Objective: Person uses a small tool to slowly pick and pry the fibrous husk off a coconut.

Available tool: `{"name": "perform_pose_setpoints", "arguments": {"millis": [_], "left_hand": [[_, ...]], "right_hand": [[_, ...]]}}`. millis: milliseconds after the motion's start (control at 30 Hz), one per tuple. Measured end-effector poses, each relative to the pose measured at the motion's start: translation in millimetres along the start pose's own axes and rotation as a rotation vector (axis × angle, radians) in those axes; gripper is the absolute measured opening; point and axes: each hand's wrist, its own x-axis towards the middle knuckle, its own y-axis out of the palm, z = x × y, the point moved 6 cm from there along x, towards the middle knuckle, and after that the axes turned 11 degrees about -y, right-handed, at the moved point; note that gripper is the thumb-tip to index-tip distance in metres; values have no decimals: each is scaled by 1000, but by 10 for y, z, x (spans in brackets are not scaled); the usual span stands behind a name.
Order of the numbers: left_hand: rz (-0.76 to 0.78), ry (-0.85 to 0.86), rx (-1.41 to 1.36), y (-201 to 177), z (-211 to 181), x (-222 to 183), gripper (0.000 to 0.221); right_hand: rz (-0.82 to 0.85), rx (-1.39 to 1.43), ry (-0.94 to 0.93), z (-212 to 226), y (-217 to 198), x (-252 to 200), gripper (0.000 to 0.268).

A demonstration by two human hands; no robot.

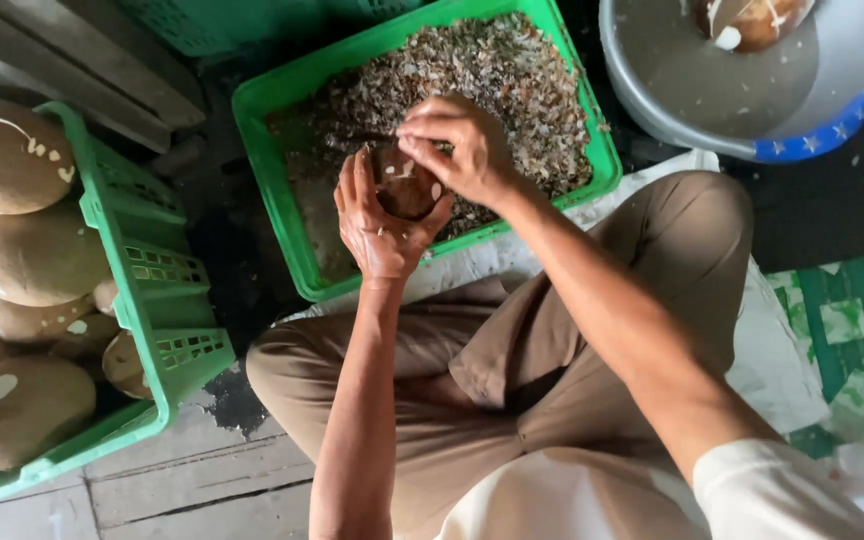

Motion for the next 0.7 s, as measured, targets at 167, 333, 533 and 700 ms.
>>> {"name": "perform_pose_setpoints", "arguments": {"millis": [167,333,533,700], "left_hand": [[-34,2,29,103,179,-54,108],[-32,-12,54,45,-29,-98,111],[339,62,76,-165,-152,167,131],[311,2,-90,121,202,78,115]], "right_hand": [[52,-22,106,329,31,138,13],[-92,199,368,1,29,-78,17],[-168,204,401,-84,45,-288,15],[-93,19,194,263,-4,-128,12]]}}
